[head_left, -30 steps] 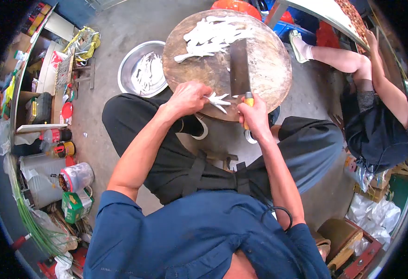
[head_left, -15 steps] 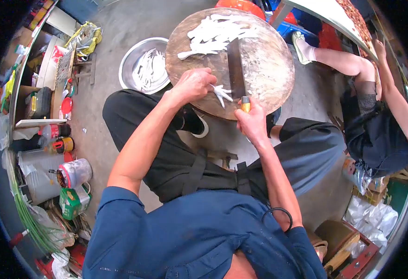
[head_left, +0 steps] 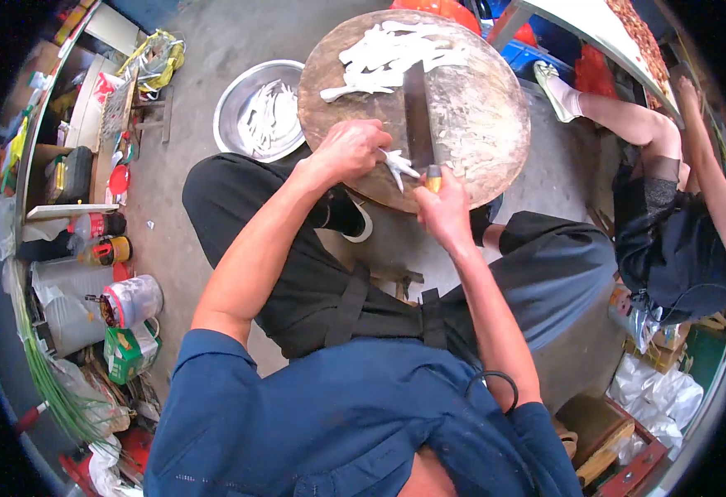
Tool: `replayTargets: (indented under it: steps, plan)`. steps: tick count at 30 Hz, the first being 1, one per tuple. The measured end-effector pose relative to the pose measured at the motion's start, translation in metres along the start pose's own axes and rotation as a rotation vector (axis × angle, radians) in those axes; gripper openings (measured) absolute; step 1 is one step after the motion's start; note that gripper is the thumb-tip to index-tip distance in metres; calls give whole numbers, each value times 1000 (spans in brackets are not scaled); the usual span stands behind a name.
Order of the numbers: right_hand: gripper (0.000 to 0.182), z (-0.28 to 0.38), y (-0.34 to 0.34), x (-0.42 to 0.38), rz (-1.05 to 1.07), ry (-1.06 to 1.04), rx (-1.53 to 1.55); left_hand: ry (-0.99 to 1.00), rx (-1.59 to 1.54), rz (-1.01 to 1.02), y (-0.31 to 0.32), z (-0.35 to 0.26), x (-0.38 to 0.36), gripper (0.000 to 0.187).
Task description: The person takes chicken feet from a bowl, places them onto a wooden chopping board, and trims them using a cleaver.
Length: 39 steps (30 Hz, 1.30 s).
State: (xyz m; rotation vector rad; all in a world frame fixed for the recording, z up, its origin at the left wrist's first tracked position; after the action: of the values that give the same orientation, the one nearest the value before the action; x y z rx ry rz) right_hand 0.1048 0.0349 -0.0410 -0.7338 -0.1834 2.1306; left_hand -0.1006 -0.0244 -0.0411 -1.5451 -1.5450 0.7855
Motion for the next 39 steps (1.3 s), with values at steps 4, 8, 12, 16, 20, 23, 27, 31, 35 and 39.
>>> replayTargets:
  steps: [4, 8, 12, 16, 20, 23, 27, 31, 35, 39]
  plan:
    - [25, -4, 2, -2, -55, -63, -66, -25, 18, 40, 4, 6, -4, 15]
    - [25, 11, -10, -4, -15, 5, -3, 8, 18, 32, 6, 12, -8, 15]
    - [24, 16, -32, -9, -59, -14, 48, 33, -13, 21, 8, 13, -4, 15]
    - [23, 4, -30, -6, -71, -36, 248, 185, -66, -48, 20, 11, 16, 13]
    - [22, 1, -21, -5, -62, -73, 259, 238, -45, -223, 24, 10, 18, 11]
    - [22, -11, -12, 8, -71, -144, 188, 203, -49, -285, 27, 11, 16, 12]
    - [23, -12, -7, 15, -62, -154, 9, 152, -53, -313, 26, 7, 15, 13]
    - [23, -7, -10, 14, -28, -134, 0, 113, -34, -289, 26, 7, 15, 14]
    - [22, 12, -18, 3, -34, -182, 242, 108, -57, -287, 23, 4, 13, 14]
    - [25, 33, -21, 2, -105, -196, 117, 103, -65, -286, 28, 8, 15, 16]
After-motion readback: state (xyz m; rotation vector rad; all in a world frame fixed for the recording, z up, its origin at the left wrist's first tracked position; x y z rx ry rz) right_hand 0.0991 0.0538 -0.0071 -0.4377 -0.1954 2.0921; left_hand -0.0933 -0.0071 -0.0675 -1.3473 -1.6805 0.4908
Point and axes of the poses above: each hand's wrist, its own x-axis towards the middle knuckle, its own y-axis out of the palm, z = x × y, the point moved 1 cm from there along x, towards the middle knuckle, and after that the axes turned 7 degrees about y, right-handed, at the moved point
